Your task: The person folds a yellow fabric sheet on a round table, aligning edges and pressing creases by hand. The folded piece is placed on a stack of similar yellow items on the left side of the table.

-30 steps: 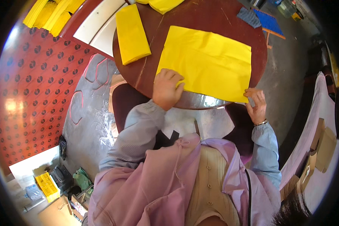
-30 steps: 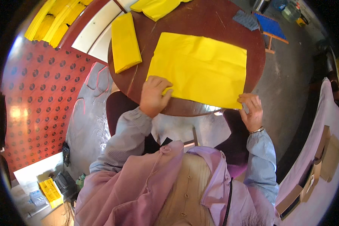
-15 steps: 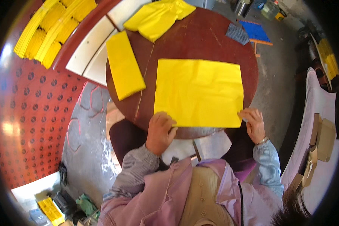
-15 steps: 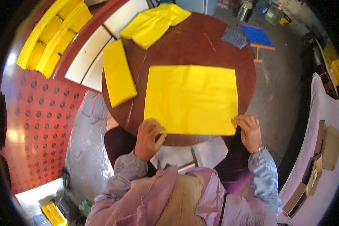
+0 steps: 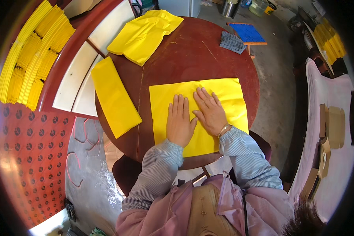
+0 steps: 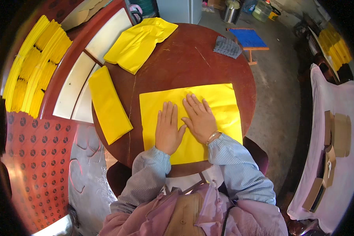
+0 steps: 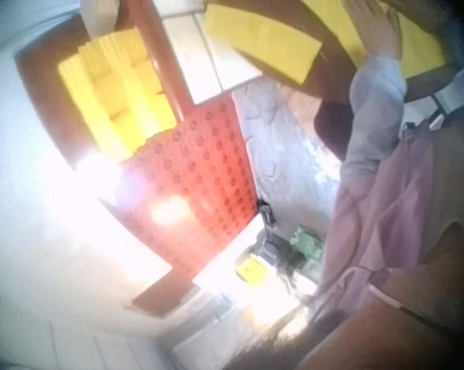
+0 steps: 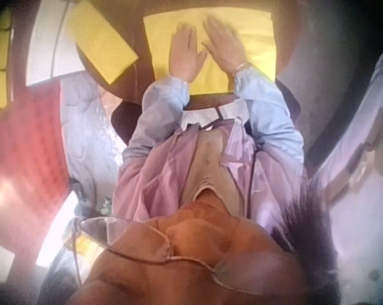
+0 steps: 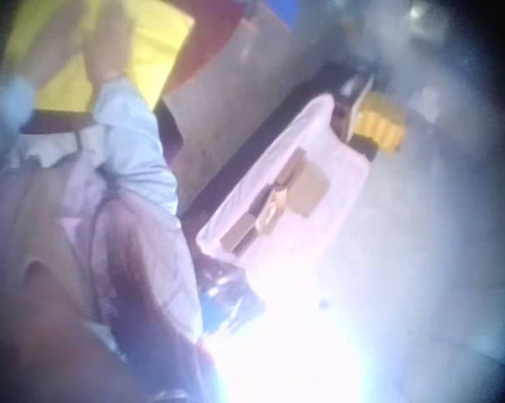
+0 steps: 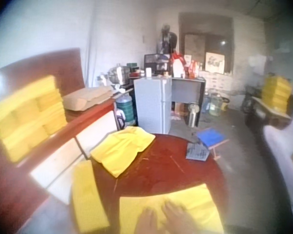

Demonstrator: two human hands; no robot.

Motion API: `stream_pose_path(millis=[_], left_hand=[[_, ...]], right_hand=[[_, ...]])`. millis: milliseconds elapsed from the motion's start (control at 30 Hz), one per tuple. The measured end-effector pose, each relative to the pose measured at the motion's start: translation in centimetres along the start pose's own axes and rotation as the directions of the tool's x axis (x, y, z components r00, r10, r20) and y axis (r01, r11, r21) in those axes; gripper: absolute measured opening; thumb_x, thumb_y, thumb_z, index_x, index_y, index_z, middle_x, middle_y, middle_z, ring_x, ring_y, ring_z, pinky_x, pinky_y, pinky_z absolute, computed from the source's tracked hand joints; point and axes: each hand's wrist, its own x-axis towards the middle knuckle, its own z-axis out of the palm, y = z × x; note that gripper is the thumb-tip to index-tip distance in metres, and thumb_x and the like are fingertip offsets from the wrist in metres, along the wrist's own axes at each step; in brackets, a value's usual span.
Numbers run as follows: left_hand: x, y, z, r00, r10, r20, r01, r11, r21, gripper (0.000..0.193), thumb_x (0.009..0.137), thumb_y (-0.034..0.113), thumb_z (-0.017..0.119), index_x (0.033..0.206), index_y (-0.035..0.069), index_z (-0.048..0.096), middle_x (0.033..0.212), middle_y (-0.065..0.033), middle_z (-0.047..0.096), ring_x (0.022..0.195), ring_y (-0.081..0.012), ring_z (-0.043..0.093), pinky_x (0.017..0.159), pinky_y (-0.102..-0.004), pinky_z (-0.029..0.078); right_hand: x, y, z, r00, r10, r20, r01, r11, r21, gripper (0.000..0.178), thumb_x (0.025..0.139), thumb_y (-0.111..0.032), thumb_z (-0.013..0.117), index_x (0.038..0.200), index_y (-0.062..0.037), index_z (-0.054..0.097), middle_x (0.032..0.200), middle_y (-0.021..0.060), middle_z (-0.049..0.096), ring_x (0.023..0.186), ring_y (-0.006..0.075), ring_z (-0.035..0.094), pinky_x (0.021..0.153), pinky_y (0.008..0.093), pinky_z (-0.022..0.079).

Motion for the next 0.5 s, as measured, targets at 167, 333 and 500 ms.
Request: stream_pose_path(millis=[167,333,500], left_hand=[[-0.8,-0.2,0.6,0.998,-0.025,0.064,0.018,0.994,0.106,0.084,0.104,0.044,0.066,0.167,-0.001,0.033,0.179,-0.0217,0.023,0.167,-0.0384,0.016,0.134,-0.0571,0.011],[-0.6,0.2,0.0,0.997,-0.040,0.068,0.033,0.993,0.111,0.093,0.102,0.053,0.066,0.169,0.000,0.030,0.179,-0.0216,0.024,0.168,-0.0383,0.016,0.133,-0.0630,0.009],[-1.1,0.2,-0.2,0.998,0.056,-0.042,-0.050,0.991,0.127,0.085,0.100,0.056,0.067,0.169,0.015,0.038,0.178,-0.0221,0.026,0.166,-0.0449,0.018,0.129,-0.0707,0.011]], right_hand=[[-1.3,6.2,-2.2,0.990,0.137,0.016,-0.132,0.977,-0.165,0.073,0.109,-0.046,0.055,0.170,-0.0119,0.033,0.179,0.0087,0.029,0.166,0.0239,0.023,0.136,0.0485,0.013],[-1.9,10.3,-3.9,0.960,0.279,0.035,-0.260,0.929,-0.262,0.076,0.112,-0.054,0.047,0.173,-0.0138,0.028,0.181,0.0070,0.023,0.168,0.0227,0.017,0.137,0.0464,0.009],[-2.1,10.8,-3.1,0.964,0.266,0.011,-0.251,0.923,-0.293,0.073,0.113,-0.055,0.043,0.172,-0.0134,0.031,0.181,0.0079,0.023,0.168,0.0242,0.016,0.137,0.0473,0.007]])
